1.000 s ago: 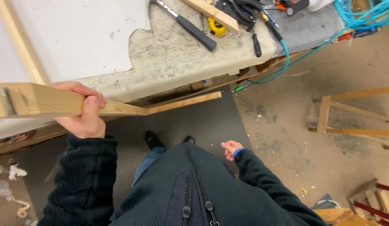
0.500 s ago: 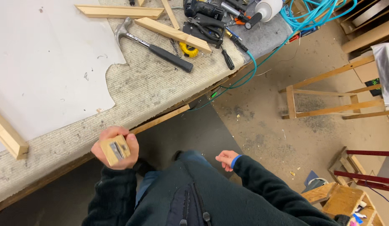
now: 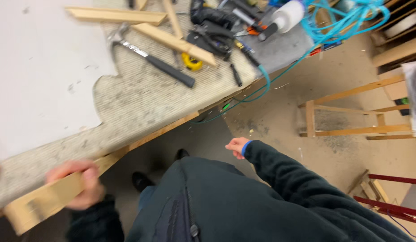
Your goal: The person uses pliers to remove staples and hardware from wooden stretcher bars and then fits two bars together by hand.
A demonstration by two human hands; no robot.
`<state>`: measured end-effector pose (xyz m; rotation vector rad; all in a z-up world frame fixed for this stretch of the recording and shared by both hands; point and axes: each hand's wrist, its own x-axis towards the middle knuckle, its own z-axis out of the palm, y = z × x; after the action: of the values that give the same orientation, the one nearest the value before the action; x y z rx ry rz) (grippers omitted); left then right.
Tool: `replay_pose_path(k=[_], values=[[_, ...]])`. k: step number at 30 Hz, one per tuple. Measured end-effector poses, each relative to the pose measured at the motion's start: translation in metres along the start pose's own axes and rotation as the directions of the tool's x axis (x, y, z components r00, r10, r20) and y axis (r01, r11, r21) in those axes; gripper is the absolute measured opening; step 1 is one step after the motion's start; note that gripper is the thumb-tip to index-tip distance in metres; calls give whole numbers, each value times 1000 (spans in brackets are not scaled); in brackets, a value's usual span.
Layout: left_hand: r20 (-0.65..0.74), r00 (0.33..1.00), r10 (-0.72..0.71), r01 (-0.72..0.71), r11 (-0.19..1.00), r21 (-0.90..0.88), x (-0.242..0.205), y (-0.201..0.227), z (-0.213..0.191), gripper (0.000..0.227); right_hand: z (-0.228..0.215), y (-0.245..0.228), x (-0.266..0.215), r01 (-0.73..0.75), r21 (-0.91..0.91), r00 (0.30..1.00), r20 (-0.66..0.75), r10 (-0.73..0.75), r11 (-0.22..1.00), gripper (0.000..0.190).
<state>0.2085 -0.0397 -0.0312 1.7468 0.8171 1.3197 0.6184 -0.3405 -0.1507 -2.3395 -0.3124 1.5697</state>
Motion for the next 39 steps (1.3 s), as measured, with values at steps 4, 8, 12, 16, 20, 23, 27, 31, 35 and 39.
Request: replay_pose_path(k=[4,8,12,16,20,23,27,31,35,39], values=[[-169,976,138,-155,984,-93,1,-22,-8,25,-27,-32,-1,57,-198,996,84,-41,978,32],[-248,964,98,-77,992,96,-14,-15,-7,11,-49,-57,-4,104,-339,993,86,-80,935,34],[-258,966,7,-28,997,-77,-22,-44,-22,37,-75,-100,-18,261,-461,965,88,-249,848,36],[-312,950,-15,-23,993,-119,-29,-50,-16,37,-101,-145,0,386,-649,802,-116,-586,656,36],[-264,963,-42,8,992,-127,-28,-33,-15,29,-116,-236,-21,554,-715,322,-289,-901,427,23],[-210,976,-63,51,997,-62,-30,-27,-24,30,-123,-295,7,258,-844,471,-315,-824,471,67],[-227,973,-46,15,991,-135,-32,-36,-29,27,-101,-328,42,185,-907,625,-190,-757,380,63],[-122,963,-242,248,968,37,-18,-5,-30,20,-120,-340,14,222,-820,743,-209,-636,528,59],[68,906,-417,397,896,197,12,9,-63,27,-159,-337,72,192,-915,582,-186,-792,355,69],[178,793,-583,514,796,320,35,80,-47,17,-181,-320,100,212,-880,581,-237,-779,426,78]])
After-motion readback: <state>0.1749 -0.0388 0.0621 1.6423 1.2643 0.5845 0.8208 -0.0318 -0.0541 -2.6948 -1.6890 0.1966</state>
